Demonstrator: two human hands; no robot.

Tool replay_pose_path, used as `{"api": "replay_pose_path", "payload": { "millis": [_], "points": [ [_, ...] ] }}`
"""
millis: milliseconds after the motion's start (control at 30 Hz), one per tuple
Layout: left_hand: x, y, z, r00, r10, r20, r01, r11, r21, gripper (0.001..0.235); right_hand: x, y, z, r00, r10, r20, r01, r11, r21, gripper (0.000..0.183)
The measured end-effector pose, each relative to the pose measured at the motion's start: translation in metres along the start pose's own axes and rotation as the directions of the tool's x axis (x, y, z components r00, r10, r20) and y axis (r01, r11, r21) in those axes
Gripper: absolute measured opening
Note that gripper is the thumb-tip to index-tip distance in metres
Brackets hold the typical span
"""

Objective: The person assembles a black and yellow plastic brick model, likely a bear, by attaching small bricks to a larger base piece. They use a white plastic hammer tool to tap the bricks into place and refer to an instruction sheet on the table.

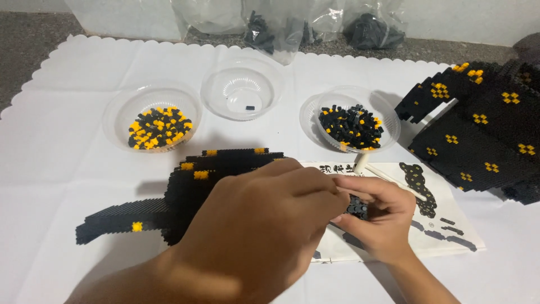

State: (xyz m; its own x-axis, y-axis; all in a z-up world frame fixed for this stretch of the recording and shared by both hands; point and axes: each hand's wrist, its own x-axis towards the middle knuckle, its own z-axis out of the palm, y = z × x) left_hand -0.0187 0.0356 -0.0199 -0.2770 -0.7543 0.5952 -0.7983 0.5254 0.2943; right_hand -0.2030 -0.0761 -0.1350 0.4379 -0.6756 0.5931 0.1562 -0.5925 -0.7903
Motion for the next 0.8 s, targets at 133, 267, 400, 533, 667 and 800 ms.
{"api": "replay_pose_path", "payload": {
  "millis": [133, 267, 400, 533, 667, 800],
  "points": [
    [-0.003, 0.002, 0.003, 0.997, 0.07, -0.021, -0.068, 0.995, 0.067, 0.016, 0.003, -0.009, 0.006, 1.0, 0.007, -0.03, -0.008, 0.999, -0.034, 0.037],
    [-0.003, 0.006, 0.006, 0.98, 0.184, -0.075, -0.162, 0.957, 0.241, 0.013, 0.015, -0.034, 0.017, 1.0, 0.007, -0.018, -0.008, 0.999, -0.051, 0.028],
    [0.001, 0.008, 0.001, 0.965, 0.258, -0.043, -0.224, 0.902, 0.369, 0.015, 0.023, -0.027, -0.008, 0.989, 0.033, 0.146, -0.011, 0.988, -0.153, 0.041],
    [0.003, 0.007, 0.002, 0.964, 0.267, 0.009, -0.249, 0.884, 0.397, 0.011, 0.037, -0.031, -0.023, 0.958, -0.007, 0.286, 0.019, 0.999, -0.042, 0.047],
    [0.007, 0.002, -0.001, 0.967, 0.249, 0.056, -0.245, 0.845, 0.475, 0.011, 0.043, -0.031, -0.031, 0.956, -0.053, 0.289, 0.038, 0.998, 0.059, 0.038],
    [0.011, -0.008, -0.001, 0.979, 0.199, 0.045, -0.194, 0.836, 0.513, 0.008, 0.054, -0.02, -0.046, 0.98, -0.071, 0.188, 0.056, 0.995, 0.08, 0.033]
  ]
}}
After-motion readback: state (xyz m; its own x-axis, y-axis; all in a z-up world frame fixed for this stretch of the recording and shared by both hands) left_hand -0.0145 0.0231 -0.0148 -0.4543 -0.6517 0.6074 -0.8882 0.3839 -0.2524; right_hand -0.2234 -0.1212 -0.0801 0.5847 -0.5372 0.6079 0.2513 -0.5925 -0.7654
